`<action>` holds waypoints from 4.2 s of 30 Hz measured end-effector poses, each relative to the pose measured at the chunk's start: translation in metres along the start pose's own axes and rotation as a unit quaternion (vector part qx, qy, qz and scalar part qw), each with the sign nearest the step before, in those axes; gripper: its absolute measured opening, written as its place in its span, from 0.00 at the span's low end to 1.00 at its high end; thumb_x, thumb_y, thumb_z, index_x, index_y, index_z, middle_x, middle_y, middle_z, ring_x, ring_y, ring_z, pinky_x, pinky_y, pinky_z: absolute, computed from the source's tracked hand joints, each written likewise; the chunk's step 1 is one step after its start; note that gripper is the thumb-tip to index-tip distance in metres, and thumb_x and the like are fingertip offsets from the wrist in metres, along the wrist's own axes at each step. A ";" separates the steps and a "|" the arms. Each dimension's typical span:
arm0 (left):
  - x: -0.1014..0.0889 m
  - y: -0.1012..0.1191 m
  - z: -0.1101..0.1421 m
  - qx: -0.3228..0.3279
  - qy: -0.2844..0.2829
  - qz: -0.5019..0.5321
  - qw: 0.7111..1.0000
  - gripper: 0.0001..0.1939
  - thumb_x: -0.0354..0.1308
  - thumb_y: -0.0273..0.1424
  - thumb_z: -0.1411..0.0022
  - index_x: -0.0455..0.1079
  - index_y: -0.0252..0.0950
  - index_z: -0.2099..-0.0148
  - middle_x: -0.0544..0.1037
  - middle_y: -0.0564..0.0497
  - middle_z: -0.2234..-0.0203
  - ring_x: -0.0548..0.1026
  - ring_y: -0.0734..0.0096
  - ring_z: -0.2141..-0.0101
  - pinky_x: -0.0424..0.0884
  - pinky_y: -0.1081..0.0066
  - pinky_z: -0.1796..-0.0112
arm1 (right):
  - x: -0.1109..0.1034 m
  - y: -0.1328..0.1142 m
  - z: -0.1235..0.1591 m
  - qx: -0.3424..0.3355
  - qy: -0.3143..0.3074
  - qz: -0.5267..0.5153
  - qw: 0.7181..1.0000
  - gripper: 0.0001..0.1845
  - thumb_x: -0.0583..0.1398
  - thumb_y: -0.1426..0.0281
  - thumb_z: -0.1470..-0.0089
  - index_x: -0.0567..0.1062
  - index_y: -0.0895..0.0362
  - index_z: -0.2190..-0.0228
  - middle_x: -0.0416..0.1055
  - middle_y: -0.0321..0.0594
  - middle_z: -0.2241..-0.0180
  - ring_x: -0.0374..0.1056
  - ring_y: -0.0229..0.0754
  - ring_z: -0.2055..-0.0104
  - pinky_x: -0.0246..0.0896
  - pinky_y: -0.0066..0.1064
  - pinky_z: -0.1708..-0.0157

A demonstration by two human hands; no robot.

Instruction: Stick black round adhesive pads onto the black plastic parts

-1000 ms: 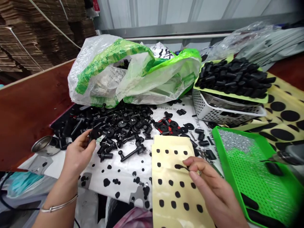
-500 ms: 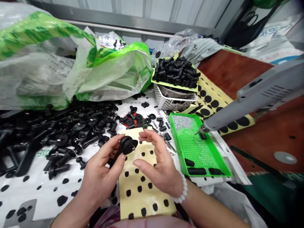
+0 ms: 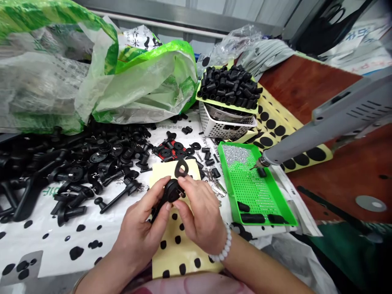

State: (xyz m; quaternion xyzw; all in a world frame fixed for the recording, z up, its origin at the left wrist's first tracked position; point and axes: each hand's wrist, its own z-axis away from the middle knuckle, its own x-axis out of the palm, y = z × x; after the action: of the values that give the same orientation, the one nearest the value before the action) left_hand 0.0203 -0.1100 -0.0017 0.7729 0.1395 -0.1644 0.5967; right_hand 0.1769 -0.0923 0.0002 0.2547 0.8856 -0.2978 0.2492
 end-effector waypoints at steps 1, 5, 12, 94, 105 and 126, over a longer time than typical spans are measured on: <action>0.000 0.000 0.001 -0.020 -0.001 0.029 0.999 0.23 0.55 0.30 0.38 0.63 0.40 0.40 0.75 0.48 0.48 0.75 0.64 0.50 0.72 0.69 0.51 | 0.000 0.000 -0.001 0.000 -0.004 0.003 1.000 0.25 0.53 0.74 0.41 0.58 0.61 0.43 0.73 0.55 0.53 0.70 0.51 0.53 0.66 0.45 0.57; -0.001 0.000 0.002 -0.106 -0.024 0.179 0.978 0.23 0.56 0.33 0.38 0.63 0.41 0.40 0.74 0.47 0.47 0.72 0.61 0.48 0.72 0.66 0.50 | -0.002 -0.002 -0.003 0.014 -0.028 -0.020 0.999 0.22 0.54 0.74 0.42 0.62 0.60 0.45 0.74 0.53 0.53 0.71 0.49 0.54 0.66 0.43 0.57; -0.004 -0.005 0.006 -0.084 0.033 0.165 0.982 0.19 0.58 0.33 0.39 0.69 0.40 0.45 0.77 0.47 0.51 0.77 0.62 0.54 0.74 0.65 0.52 | -0.003 -0.004 0.003 0.029 -0.042 -0.173 0.984 0.32 0.58 0.75 0.45 0.55 0.57 0.40 0.70 0.52 0.48 0.67 0.48 0.48 0.65 0.44 0.51; -0.002 0.005 0.010 -0.105 -0.134 0.134 0.976 0.24 0.52 0.29 0.36 0.62 0.44 0.38 0.80 0.50 0.58 0.78 0.65 0.59 0.74 0.68 0.58 | -0.021 0.000 0.003 -0.027 -0.119 -0.007 0.993 0.24 0.54 0.74 0.41 0.59 0.59 0.43 0.74 0.48 0.60 0.71 0.48 0.58 0.71 0.39 0.60; 0.001 -0.003 0.009 -0.128 -0.047 0.167 0.976 0.17 0.58 0.33 0.39 0.73 0.39 0.48 0.80 0.48 0.56 0.79 0.61 0.58 0.76 0.66 0.56 | -0.014 0.006 0.010 0.008 -0.122 -0.131 0.984 0.35 0.60 0.69 0.43 0.53 0.58 0.39 0.70 0.53 0.51 0.68 0.48 0.50 0.69 0.42 0.53; 0.002 0.000 0.023 0.068 -0.034 0.015 0.997 0.32 0.58 0.24 0.40 0.61 0.63 0.41 0.76 0.65 0.50 0.77 0.71 0.53 0.72 0.73 0.52 | -0.023 -0.014 0.016 0.178 0.063 -0.318 0.929 0.16 0.60 0.78 0.48 0.71 0.53 0.57 0.72 0.39 0.66 0.68 0.38 0.66 0.70 0.31 0.65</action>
State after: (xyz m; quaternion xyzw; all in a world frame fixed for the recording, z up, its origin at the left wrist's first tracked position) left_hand 0.0197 -0.1323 -0.0078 0.8078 0.0967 -0.1907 0.5493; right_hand 0.1899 -0.1193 0.0085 0.0184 0.8665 -0.4976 0.0357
